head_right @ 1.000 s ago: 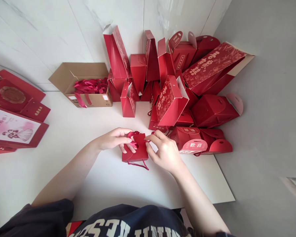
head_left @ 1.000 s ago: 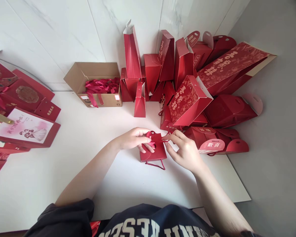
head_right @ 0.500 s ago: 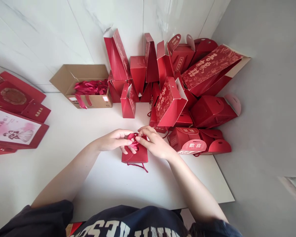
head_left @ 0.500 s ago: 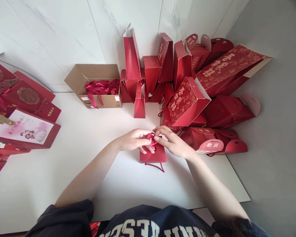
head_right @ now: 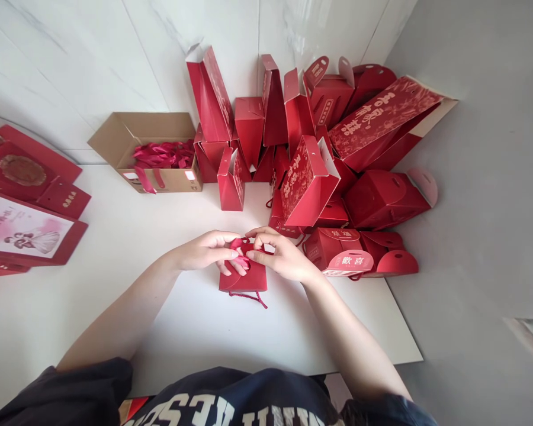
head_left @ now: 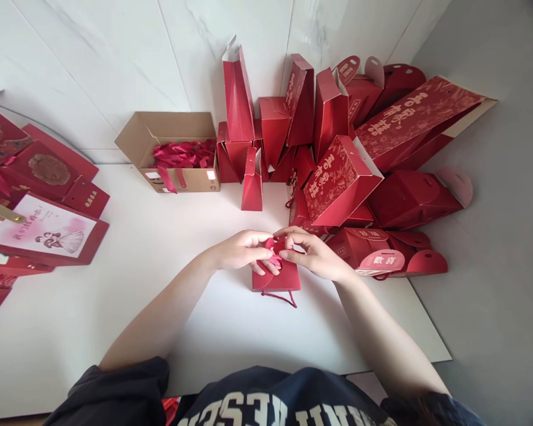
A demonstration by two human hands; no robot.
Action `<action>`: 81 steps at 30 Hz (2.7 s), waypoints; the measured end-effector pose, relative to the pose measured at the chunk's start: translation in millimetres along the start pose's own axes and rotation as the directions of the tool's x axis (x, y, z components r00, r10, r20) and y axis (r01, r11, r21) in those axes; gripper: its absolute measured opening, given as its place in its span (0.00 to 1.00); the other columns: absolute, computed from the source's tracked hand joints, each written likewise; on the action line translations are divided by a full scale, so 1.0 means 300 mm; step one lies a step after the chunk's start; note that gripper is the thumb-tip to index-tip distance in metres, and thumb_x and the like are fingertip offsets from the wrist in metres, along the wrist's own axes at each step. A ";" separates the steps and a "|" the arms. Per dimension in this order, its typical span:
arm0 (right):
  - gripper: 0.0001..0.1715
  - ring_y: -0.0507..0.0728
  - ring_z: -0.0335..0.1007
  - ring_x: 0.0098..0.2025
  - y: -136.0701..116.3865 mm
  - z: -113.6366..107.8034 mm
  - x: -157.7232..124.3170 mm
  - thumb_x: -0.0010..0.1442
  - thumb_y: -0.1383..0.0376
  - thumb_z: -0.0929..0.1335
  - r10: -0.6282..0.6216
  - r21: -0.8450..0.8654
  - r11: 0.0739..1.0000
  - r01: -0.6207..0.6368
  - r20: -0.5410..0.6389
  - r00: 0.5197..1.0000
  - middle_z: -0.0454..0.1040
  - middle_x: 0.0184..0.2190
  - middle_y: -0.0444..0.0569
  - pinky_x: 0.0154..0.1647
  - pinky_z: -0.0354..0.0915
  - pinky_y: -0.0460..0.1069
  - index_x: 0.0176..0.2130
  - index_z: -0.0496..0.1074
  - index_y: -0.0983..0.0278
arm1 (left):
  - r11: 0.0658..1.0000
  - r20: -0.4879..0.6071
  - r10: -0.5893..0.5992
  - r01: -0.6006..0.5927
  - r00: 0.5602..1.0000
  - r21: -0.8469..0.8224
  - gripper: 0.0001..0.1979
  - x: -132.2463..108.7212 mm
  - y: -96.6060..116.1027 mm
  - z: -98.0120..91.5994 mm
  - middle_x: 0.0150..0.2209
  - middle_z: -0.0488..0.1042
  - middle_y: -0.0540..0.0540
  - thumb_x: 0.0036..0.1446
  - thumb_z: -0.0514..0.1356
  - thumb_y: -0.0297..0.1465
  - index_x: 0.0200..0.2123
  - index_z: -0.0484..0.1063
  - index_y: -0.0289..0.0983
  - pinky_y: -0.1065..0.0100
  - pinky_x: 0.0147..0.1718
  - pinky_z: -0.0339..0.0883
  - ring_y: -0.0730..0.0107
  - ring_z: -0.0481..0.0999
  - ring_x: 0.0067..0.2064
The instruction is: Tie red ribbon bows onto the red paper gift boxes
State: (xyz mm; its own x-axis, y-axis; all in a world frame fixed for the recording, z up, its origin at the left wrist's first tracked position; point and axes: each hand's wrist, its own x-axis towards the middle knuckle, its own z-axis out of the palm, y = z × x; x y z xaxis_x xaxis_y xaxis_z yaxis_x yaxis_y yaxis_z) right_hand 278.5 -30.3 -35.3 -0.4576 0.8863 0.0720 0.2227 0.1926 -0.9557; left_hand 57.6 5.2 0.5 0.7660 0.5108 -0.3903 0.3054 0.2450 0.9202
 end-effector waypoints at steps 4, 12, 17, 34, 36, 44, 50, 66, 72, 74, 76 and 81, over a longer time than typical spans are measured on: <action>0.12 0.55 0.68 0.41 0.000 0.011 -0.037 0.61 0.63 0.71 -0.143 -0.122 0.985 0.125 -0.159 0.977 0.70 0.36 0.48 0.45 0.64 0.52 0.30 0.66 0.62 | 1.000 0.006 -0.007 0.007 1.000 -0.023 0.08 0.003 -0.001 -0.003 0.41 0.80 0.40 0.63 0.55 0.34 0.34 0.67 0.35 0.68 0.35 0.73 0.60 0.81 0.44; 0.06 0.56 0.72 0.39 -0.056 0.068 -0.121 0.62 0.72 0.69 -0.506 -0.470 0.756 0.456 0.024 0.862 0.76 0.35 0.49 0.43 0.67 0.53 0.36 0.68 0.63 | 0.998 -0.039 0.009 -0.011 0.999 -0.058 0.08 0.008 -0.001 0.007 0.38 0.79 0.44 0.61 0.57 0.34 0.31 0.64 0.36 0.70 0.31 0.73 0.62 0.82 0.40; 0.05 0.58 0.73 0.43 -0.070 0.092 -0.150 0.63 0.73 0.67 -0.517 -0.631 0.621 0.464 0.115 0.848 0.78 0.39 0.52 0.42 0.69 0.53 0.37 0.69 0.64 | 0.999 -0.089 -0.007 0.003 0.996 -0.046 0.10 0.007 0.006 0.019 0.37 0.79 0.45 0.61 0.56 0.34 0.29 0.59 0.37 0.71 0.29 0.72 0.64 0.82 0.37; 0.04 0.58 0.74 0.48 -0.050 0.113 -0.159 0.64 0.71 0.68 -0.479 -0.693 0.585 0.422 0.125 0.869 0.79 0.40 0.51 0.51 0.71 0.53 0.41 0.71 0.65 | 0.993 -0.123 0.110 -0.103 0.986 0.063 0.15 0.008 -0.008 0.042 0.31 0.71 0.52 0.49 0.68 0.29 0.33 0.63 0.37 0.69 0.32 0.69 0.74 0.75 0.32; 0.04 0.58 0.73 0.49 -0.049 0.114 -0.160 0.63 0.71 0.68 -0.476 -0.688 0.594 0.418 0.118 0.871 0.79 0.41 0.51 0.53 0.70 0.53 0.41 0.71 0.65 | 0.996 -0.152 0.078 -0.071 0.985 0.050 0.14 0.013 -0.013 0.045 0.30 0.71 0.53 0.50 0.67 0.28 0.33 0.62 0.37 0.70 0.29 0.68 0.74 0.74 0.30; 0.07 0.58 0.73 0.48 -0.063 0.101 -0.165 0.62 0.64 0.71 -0.465 -0.580 0.696 0.424 0.085 0.881 0.78 0.41 0.49 0.51 0.69 0.55 0.41 0.71 0.63 | 0.997 -0.192 0.056 -0.044 0.980 0.068 0.11 0.013 -0.007 0.052 0.30 0.71 0.52 0.49 0.65 0.25 0.31 0.63 0.36 0.72 0.25 0.65 0.76 0.72 0.27; 0.07 0.60 0.69 0.49 -0.036 0.071 -0.123 0.66 0.69 0.64 -0.325 -0.556 0.809 0.189 -0.156 0.933 0.74 0.45 0.53 0.51 0.66 0.58 0.42 0.71 0.62 | 0.966 -0.223 0.152 -0.097 0.963 0.239 0.07 -0.010 0.011 0.083 0.30 0.72 0.51 0.50 0.62 0.25 0.30 0.64 0.37 0.68 0.32 0.66 0.72 0.73 0.31; 0.09 0.59 0.69 0.49 -0.019 0.063 -0.079 0.66 0.68 0.66 -0.232 -0.410 0.898 0.159 -0.135 0.963 0.70 0.47 0.52 0.51 0.67 0.57 0.42 0.75 0.60 | 0.449 -0.217 0.749 -0.238 0.626 0.861 0.07 -0.013 -0.107 0.111 0.29 0.77 0.52 0.58 0.56 0.22 0.31 0.68 0.40 0.65 0.38 0.66 0.70 0.74 0.31; 0.07 0.59 0.71 0.49 -0.019 0.067 -0.066 0.61 0.68 0.70 -0.194 -0.265 0.953 0.150 -0.150 0.969 0.73 0.46 0.50 0.52 0.68 0.57 0.41 0.77 0.58 | 0.594 -0.365 0.749 -0.317 0.553 0.740 0.03 -0.013 -0.144 0.113 0.34 0.78 0.49 0.57 0.62 0.26 0.34 0.71 0.39 0.68 0.38 0.70 0.71 0.76 0.35; 0.07 0.59 0.71 0.48 -0.025 0.069 -0.062 0.59 0.69 0.72 -0.199 -0.276 0.949 0.152 -0.153 0.968 0.75 0.44 0.49 0.52 0.67 0.58 0.39 0.77 0.59 | 0.615 -0.389 0.730 -0.293 0.562 0.732 0.02 -0.015 -0.144 0.110 0.32 0.77 0.48 0.57 0.63 0.27 0.32 0.72 0.39 0.67 0.37 0.70 0.70 0.76 0.34; 0.06 0.58 0.72 0.46 -0.029 0.066 -0.059 0.59 0.69 0.72 -0.212 -0.282 0.945 0.165 -0.147 0.966 0.76 0.42 0.49 0.51 0.68 0.57 0.38 0.77 0.60 | 0.627 -0.396 0.719 -0.286 0.572 0.725 0.04 -0.015 -0.145 0.105 0.31 0.76 0.48 0.56 0.63 0.28 0.29 0.72 0.38 0.66 0.36 0.70 0.69 0.75 0.34; 0.08 0.58 0.73 0.45 -0.034 0.047 -0.055 0.62 0.69 0.69 -0.264 -0.269 0.934 0.236 -0.073 0.962 0.78 0.40 0.50 0.48 0.69 0.56 0.40 0.78 0.59 | 0.657 -0.399 0.696 -0.304 0.597 0.690 0.03 -0.015 -0.154 0.091 0.32 0.77 0.48 0.54 0.65 0.29 0.29 0.74 0.39 0.64 0.40 0.70 0.66 0.75 0.37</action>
State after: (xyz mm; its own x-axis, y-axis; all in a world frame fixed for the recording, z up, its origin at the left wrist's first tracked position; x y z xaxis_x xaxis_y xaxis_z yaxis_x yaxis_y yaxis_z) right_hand 271.7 -52.6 -30.8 -0.4362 0.8320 0.3427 0.3313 0.5026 -0.7985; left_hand 55.5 -31.1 -39.3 0.4442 0.8043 0.3946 0.3576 -0.5630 0.7451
